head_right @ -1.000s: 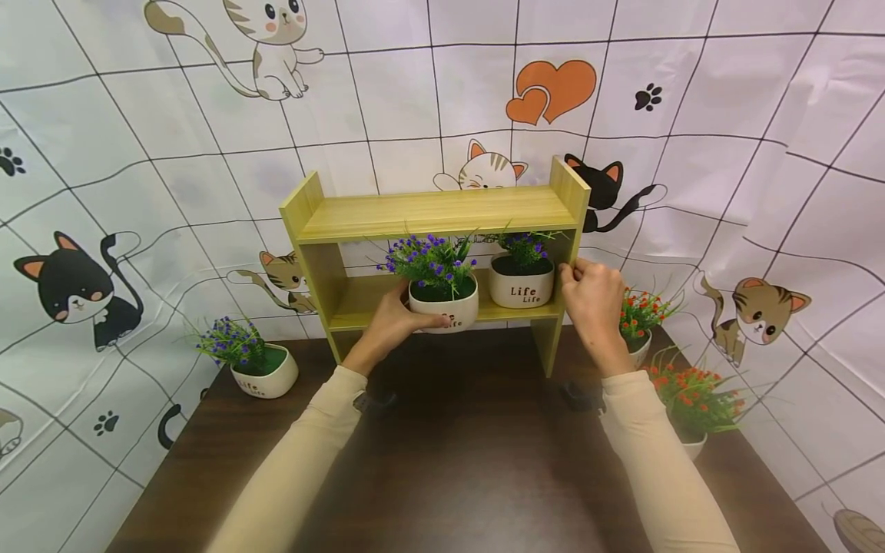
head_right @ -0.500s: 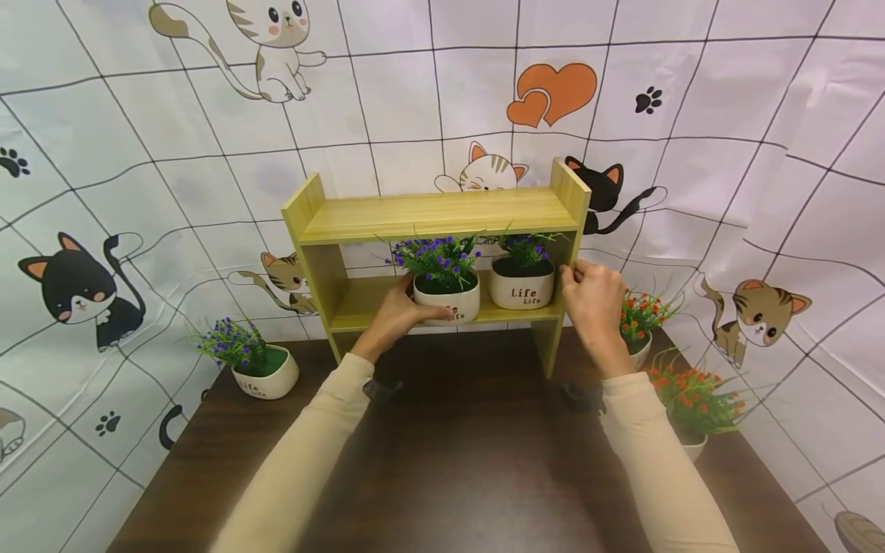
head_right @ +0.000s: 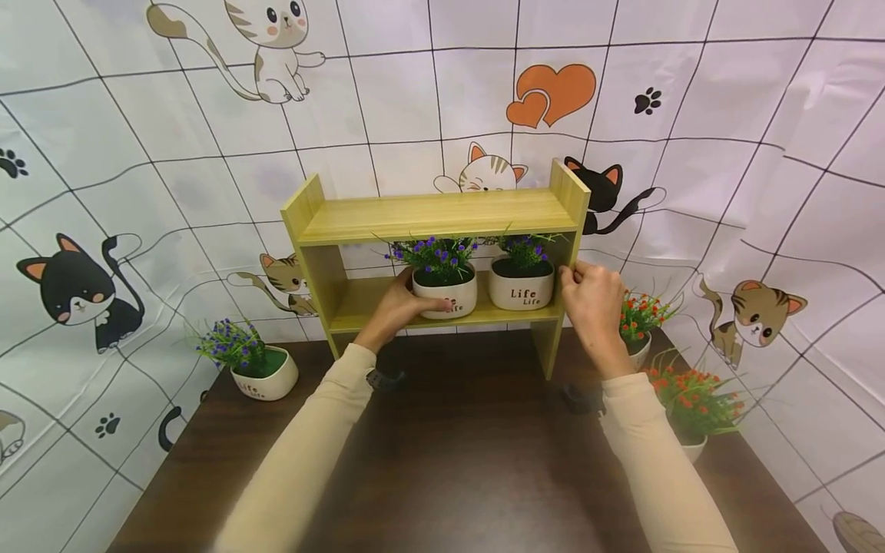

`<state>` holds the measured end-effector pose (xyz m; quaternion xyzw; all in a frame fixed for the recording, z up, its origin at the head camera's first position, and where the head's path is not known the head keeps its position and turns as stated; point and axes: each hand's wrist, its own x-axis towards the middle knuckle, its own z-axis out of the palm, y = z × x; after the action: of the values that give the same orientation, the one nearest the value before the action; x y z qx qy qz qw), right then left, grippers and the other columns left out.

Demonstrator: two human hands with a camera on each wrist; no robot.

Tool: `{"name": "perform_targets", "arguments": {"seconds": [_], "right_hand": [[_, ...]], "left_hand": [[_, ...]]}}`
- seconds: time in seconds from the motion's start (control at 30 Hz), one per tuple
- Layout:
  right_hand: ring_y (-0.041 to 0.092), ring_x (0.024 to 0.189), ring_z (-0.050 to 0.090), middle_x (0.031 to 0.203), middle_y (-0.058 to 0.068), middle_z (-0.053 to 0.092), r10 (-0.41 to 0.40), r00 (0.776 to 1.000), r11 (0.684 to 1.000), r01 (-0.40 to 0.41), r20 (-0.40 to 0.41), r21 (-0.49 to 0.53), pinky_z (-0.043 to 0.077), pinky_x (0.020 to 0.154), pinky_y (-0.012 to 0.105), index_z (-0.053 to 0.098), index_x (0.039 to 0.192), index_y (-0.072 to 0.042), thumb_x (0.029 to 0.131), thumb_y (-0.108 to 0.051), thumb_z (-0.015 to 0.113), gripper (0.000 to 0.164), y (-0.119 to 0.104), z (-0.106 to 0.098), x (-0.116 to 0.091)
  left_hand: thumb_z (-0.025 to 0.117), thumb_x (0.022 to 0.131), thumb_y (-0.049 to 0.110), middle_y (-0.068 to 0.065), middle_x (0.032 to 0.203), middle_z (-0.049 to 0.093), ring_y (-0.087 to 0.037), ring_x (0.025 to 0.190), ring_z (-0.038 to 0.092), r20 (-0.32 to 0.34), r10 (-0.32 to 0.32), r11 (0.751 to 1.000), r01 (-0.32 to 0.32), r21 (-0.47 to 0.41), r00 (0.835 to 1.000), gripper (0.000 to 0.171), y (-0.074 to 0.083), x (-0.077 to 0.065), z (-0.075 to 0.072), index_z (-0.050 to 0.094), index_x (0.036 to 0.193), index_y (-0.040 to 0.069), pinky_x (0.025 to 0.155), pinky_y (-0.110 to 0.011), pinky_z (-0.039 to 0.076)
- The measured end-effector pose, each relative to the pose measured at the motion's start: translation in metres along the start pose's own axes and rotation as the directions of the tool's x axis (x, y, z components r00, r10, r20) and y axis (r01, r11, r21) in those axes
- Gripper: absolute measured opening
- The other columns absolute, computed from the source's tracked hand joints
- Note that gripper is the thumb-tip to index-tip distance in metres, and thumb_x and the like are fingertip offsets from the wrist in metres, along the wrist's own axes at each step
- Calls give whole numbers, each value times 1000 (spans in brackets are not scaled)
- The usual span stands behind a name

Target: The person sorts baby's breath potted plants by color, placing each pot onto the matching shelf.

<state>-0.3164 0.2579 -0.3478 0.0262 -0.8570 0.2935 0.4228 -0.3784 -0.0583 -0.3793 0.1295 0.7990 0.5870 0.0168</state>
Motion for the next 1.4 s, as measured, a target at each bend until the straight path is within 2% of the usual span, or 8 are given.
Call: {"name": "perform_targets", "arguments": {"seconds": [0.1,0.13,0.23,0.3,0.4,0.73,1.13,1.4], "right_hand": [[43,63,75,80,27,76,-3,1000,1000,3,-3,6,59,59,54,82,97,11,98,-3,71,18,0,1,0],[44,64,75,80,27,76,-1,1000,1000,1,-1,8,59,59,54,82,97,12,98,-3,71,18,0,1,0],[43,62,75,78,27,76,4,1000,1000,-4,2,4,54,54,29,82,96,11,98,-4,72,18,0,0,1],[42,61,74,77,26,76,5,1000,1000,-5,4,4,41,54,11,82,95,11,98,-4,73,18,0,0,1],[42,61,74,77,26,76,8,1000,1000,-8,6,8,27,54,0,82,95,10,98,-5,73,18,0,0,0],[42,59,73,76,26,76,7,1000,1000,-7,-2,9,27,52,1,82,96,10,98,-5,72,18,0,-1,-1],[41,58,73,76,25,76,6,1000,1000,-6,-4,16,28,49,1,82,98,10,98,-6,72,19,-1,0,-2],[44,60,74,81,27,76,7,1000,1000,-7,2,25,26,51,-2,82,100,11,99,-6,71,20,1,1,-1]], "left_hand": [[96,77,37,-17,157,52,-35,139,59,-1,10,1000,-10,-6,1000,124,1,3,0,20,171,10,117,-54,48],[96,78,37,-17,157,52,-35,139,59,2,10,1000,-10,-6,1000,124,1,4,1,19,171,10,117,-53,48],[96,78,35,-17,156,53,-35,139,59,13,5,1000,-5,-8,1000,125,1,6,1,16,172,10,117,-52,48],[96,79,32,-17,155,54,-34,139,59,22,2,1000,-1,-13,1000,125,2,7,2,16,172,10,117,-52,48],[96,80,29,-16,153,56,-35,137,60,31,3,1000,-3,-7,1000,120,3,9,2,19,171,11,116,-51,49],[95,80,22,-15,150,57,-35,135,61,49,28,1000,-28,-9,998,106,5,12,2,32,164,10,114,-51,50],[93,83,25,-14,149,59,-35,134,62,63,16,1000,-16,-8,998,103,5,10,2,33,166,10,113,-51,51],[91,84,22,-16,149,58,-36,135,61,73,42,999,-42,2,996,98,7,12,3,35,163,8,114,-51,50]]}}
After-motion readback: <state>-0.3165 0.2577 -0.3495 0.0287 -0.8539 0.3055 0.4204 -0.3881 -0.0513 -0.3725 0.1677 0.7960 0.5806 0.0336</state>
